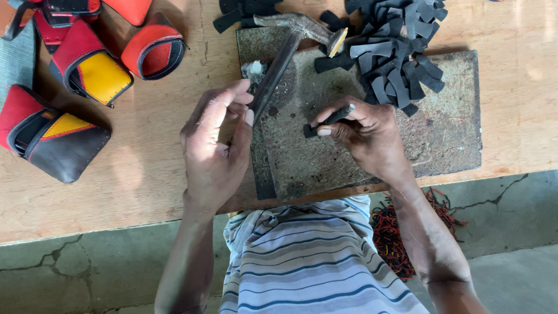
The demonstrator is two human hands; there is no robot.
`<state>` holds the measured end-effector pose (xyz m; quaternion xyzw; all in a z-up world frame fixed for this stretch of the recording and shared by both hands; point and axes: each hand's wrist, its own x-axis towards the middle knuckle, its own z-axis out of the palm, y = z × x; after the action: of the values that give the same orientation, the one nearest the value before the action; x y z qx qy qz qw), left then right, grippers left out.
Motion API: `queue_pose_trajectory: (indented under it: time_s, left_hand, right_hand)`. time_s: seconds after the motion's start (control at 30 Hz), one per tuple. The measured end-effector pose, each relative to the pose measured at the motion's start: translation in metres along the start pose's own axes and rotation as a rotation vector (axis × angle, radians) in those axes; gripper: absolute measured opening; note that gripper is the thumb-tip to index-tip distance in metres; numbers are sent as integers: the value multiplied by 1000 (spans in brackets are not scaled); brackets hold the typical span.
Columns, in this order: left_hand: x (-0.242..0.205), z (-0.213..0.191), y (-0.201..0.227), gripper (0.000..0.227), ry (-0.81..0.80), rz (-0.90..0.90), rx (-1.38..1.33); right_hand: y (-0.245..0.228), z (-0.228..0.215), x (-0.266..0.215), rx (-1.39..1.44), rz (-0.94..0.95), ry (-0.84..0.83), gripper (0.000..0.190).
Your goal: The person uses a hammer and a metal punch to repeatedly strike small black rubber pieces on a wooden block, shaping them into uniform forms. The person handles each piece individually, striking it several times before moving to the next.
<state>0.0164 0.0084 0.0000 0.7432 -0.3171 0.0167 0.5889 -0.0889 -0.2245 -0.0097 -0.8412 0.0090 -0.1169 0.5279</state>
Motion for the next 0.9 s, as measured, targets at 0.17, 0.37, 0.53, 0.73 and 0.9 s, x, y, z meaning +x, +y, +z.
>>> queue_pose_trajectory:
  time_s: [0.17,0.37,0.53,0.73,0.9]
  left_hand:
    - [2,1,2,39,-3,31,0]
    - [3,0,2,36,-15,31,-12]
    - [3,-2,3,36,-16,14,9]
    - [5,-3,3,36,-12,24,18]
    - [4,0,0,32,-13,32,99]
  right_hand:
    - [-2,2,-2,99,-3,6,22]
    - [2,2,0,30,-19,26,17]
    - [3,1,-1,20,-15,23,17]
    - [-1,1,0,-34,-6,16,15]
    - [-8,1,2,-121,-50,-8,21]
